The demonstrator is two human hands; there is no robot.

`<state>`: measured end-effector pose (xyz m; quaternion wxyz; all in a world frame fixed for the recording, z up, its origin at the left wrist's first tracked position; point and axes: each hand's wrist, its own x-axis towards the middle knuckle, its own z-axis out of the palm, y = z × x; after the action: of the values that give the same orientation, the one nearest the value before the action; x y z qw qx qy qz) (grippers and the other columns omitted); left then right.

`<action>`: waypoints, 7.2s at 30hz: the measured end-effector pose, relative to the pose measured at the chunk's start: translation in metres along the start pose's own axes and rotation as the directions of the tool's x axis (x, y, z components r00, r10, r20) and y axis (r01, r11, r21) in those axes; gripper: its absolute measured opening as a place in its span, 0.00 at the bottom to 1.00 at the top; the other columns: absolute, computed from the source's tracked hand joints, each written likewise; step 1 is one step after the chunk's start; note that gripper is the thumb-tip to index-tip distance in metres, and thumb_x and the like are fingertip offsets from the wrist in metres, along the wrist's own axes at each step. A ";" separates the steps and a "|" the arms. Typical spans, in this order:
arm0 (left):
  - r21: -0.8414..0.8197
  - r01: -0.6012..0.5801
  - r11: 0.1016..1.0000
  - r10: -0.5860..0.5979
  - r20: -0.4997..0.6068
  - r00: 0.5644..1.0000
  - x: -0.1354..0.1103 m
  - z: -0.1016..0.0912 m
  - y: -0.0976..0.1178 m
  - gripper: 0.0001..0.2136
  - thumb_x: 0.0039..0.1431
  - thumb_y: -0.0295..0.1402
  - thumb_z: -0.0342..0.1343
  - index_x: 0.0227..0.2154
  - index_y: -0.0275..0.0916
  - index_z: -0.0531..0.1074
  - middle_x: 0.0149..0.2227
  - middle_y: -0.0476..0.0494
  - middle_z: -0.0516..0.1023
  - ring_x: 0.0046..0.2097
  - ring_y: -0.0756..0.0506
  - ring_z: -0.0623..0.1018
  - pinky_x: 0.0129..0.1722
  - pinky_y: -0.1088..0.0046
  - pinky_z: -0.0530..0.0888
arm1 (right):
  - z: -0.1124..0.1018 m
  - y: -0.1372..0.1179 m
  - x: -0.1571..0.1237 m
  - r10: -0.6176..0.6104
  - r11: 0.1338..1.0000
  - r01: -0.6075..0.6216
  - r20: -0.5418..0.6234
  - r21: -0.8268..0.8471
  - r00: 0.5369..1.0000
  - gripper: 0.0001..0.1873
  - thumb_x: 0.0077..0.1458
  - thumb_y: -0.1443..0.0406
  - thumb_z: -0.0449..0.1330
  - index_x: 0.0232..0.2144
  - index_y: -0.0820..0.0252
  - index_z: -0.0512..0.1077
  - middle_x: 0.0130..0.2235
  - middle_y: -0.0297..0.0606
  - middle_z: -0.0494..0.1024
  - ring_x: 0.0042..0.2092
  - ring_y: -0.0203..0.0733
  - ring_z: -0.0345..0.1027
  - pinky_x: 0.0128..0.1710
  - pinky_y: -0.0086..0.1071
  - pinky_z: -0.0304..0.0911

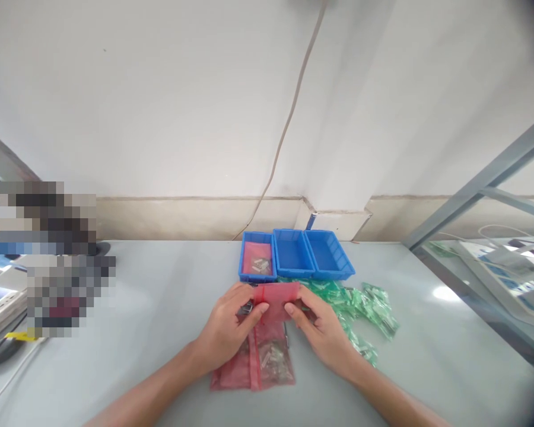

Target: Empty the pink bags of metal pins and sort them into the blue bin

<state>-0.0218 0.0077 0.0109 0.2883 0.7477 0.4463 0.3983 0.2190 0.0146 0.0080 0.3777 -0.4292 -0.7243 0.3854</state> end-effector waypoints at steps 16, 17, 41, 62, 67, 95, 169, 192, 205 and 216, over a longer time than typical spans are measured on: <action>0.004 0.022 1.000 -0.022 0.003 1.000 -0.002 -0.002 0.001 0.13 0.78 0.41 0.53 0.43 0.41 0.78 0.39 0.46 0.79 0.41 0.44 0.75 0.44 0.67 0.73 | 0.005 0.001 0.001 0.075 0.992 -0.071 -0.038 0.104 0.996 0.15 0.75 0.51 0.55 0.43 0.53 0.72 0.35 0.33 0.72 0.33 0.41 0.65 0.33 0.32 0.64; 0.004 0.028 1.000 -0.028 0.004 1.000 -0.002 -0.002 0.001 0.13 0.78 0.42 0.53 0.43 0.41 0.78 0.40 0.46 0.79 0.41 0.44 0.75 0.44 0.67 0.73 | 0.005 0.001 0.002 0.090 0.990 -0.084 -0.048 0.115 0.995 0.16 0.75 0.50 0.55 0.42 0.53 0.71 0.34 0.32 0.71 0.32 0.40 0.64 0.32 0.31 0.63; 0.033 -0.109 0.994 0.111 -0.067 0.992 0.001 -0.002 -0.005 0.22 0.75 0.24 0.45 0.65 0.48 0.71 0.57 0.40 0.78 0.59 0.41 0.77 0.60 0.59 0.76 | 0.001 0.005 0.003 0.101 0.982 -0.084 -0.099 0.167 0.990 0.15 0.73 0.57 0.56 0.56 0.51 0.75 0.45 0.41 0.78 0.32 0.40 0.69 0.24 0.30 0.66; -0.052 0.040 0.998 -0.044 -0.080 0.996 0.001 0.000 0.007 0.10 0.75 0.40 0.58 0.38 0.42 0.78 0.46 0.41 0.76 0.49 0.42 0.77 0.36 0.72 0.78 | 0.002 0.000 0.005 0.214 0.926 -0.190 -0.039 0.326 0.976 0.16 0.71 0.49 0.62 0.40 0.54 0.72 0.28 0.27 0.67 0.21 0.32 0.57 0.19 0.27 0.57; 0.032 -0.102 0.994 0.103 -0.066 0.992 -0.001 -0.001 0.003 0.07 0.76 0.35 0.56 0.45 0.43 0.80 0.73 0.40 0.63 0.69 0.36 0.70 0.62 0.57 0.76 | 0.002 -0.001 0.007 0.272 0.855 -0.223 -0.040 0.469 0.961 0.19 0.67 0.48 0.66 0.50 0.50 0.68 0.28 0.23 0.69 0.20 0.29 0.54 0.15 0.23 0.53; 0.159 -0.232 0.960 0.239 -0.029 0.971 0.013 -0.005 -0.006 0.14 0.75 0.27 0.56 0.56 0.47 0.78 0.53 0.40 0.74 0.56 0.40 0.73 0.56 0.59 0.75 | -0.002 -0.005 0.011 0.283 0.838 -0.234 -0.025 0.493 0.959 0.27 0.68 0.51 0.67 0.62 0.48 0.66 0.26 0.22 0.68 0.20 0.30 0.56 0.17 0.23 0.58; 0.651 -0.094 0.753 0.032 0.108 0.994 0.084 -0.026 -0.028 0.15 0.70 0.22 0.48 0.44 0.40 0.80 0.45 0.37 0.84 0.49 0.33 0.72 0.49 0.54 0.71 | 0.004 0.009 -0.006 -0.366 0.636 0.444 0.260 -0.632 0.894 0.15 0.78 0.65 0.50 0.49 0.56 0.79 0.38 0.42 0.82 0.39 0.48 0.74 0.44 0.41 0.67; 0.560 -0.127 0.819 0.189 -0.055 0.980 0.029 -0.035 -0.041 0.14 0.79 0.31 0.45 0.59 0.44 0.71 0.60 0.41 0.75 0.59 0.36 0.70 0.62 0.50 0.70 | 0.006 -0.004 -0.017 -0.214 0.736 0.352 0.295 -0.578 0.931 0.11 0.77 0.62 0.54 0.53 0.57 0.75 0.46 0.41 0.80 0.48 0.50 0.73 0.54 0.47 0.63; 0.497 -0.092 0.863 0.185 -0.140 0.973 0.018 -0.031 -0.058 0.11 0.80 0.34 0.49 0.58 0.45 0.72 0.55 0.41 0.77 0.57 0.37 0.73 0.60 0.53 0.71 | 0.007 -0.004 -0.020 -0.151 0.691 0.339 0.331 -0.639 0.931 0.31 0.69 0.45 0.63 0.64 0.57 0.70 0.56 0.47 0.79 0.53 0.59 0.70 0.56 0.57 0.64; 0.491 -0.197 0.849 0.258 -0.060 0.964 0.017 -0.032 -0.045 0.12 0.79 0.30 0.50 0.59 0.44 0.72 0.55 0.40 0.77 0.57 0.39 0.74 0.59 0.55 0.73 | 0.006 -0.002 -0.024 -0.149 0.723 0.328 0.326 -0.608 0.933 0.36 0.61 0.46 0.72 0.63 0.56 0.69 0.57 0.46 0.78 0.55 0.60 0.69 0.57 0.56 0.65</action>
<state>-0.0640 0.0447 -0.0019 0.0162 0.8172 0.4563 0.3519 0.2210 -0.0091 0.0023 0.1545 -0.3830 -0.9043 0.1080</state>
